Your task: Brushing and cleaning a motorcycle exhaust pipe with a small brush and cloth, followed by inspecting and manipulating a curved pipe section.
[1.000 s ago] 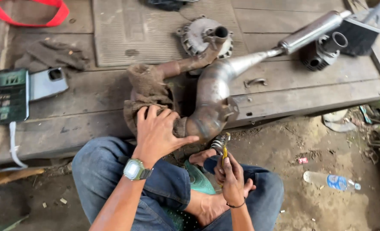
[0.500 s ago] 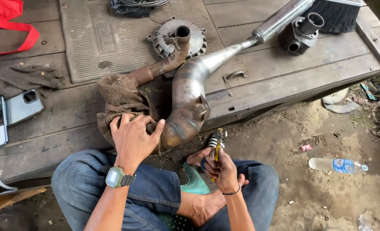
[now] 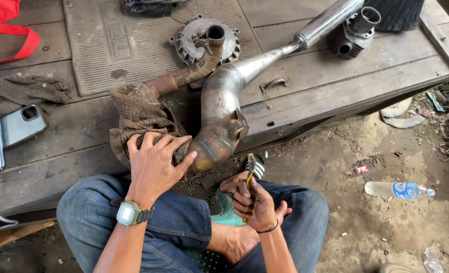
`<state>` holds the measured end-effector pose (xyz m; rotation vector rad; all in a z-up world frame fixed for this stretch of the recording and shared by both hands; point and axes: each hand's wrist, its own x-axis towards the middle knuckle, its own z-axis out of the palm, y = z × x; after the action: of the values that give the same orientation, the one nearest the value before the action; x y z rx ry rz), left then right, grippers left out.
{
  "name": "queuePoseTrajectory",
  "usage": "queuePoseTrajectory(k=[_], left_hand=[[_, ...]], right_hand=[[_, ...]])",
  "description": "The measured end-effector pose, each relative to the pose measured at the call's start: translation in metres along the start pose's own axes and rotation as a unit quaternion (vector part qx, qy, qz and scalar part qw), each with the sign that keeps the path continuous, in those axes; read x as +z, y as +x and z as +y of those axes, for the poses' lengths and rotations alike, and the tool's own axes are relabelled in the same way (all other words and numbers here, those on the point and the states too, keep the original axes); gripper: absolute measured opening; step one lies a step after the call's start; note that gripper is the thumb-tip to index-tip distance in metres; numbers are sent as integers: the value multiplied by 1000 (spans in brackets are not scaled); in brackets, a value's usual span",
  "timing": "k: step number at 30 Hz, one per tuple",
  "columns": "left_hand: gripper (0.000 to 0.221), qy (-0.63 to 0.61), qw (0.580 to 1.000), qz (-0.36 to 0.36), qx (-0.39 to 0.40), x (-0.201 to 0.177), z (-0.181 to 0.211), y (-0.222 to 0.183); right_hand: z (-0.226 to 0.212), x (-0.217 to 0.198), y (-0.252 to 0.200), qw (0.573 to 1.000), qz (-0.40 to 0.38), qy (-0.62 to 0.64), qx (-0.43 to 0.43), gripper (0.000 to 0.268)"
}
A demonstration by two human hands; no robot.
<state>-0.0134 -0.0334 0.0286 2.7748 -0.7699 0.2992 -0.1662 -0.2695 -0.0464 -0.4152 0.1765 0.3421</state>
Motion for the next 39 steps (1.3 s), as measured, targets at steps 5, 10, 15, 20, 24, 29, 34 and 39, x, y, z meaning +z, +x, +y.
queuePoseTrajectory(k=[5, 10, 15, 20, 24, 29, 34, 39], left_hand=[[70, -5, 1000, -10, 11, -1, 0, -6], [80, 9, 999, -30, 24, -2, 6, -12], [93, 27, 996, -66, 47, -1, 17, -18], [90, 32, 994, -47, 92, -2, 25, -25], [87, 0, 990, -55, 132, -2, 30, -30], [79, -72, 982, -64, 165, -1, 31, -32], [81, -94, 983, -105, 117, -7, 24, -35], [89, -42, 981, -163, 93, 0, 19, -36]], right_hand=[[2, 8, -7, 1000, -18, 14, 7, 44], [6, 12, -16, 1000, 15, 11, 12, 46], [7, 44, -24, 983, 73, -149, -81, 38], [8, 41, -29, 949, 151, -249, -120, 34], [4, 75, -30, 694, 285, -634, -188, 26], [6, 112, -22, 567, 353, -731, -140, 30], [7, 113, -16, 534, 359, -750, -153, 30], [0, 110, -15, 427, 275, -844, -175, 29]])
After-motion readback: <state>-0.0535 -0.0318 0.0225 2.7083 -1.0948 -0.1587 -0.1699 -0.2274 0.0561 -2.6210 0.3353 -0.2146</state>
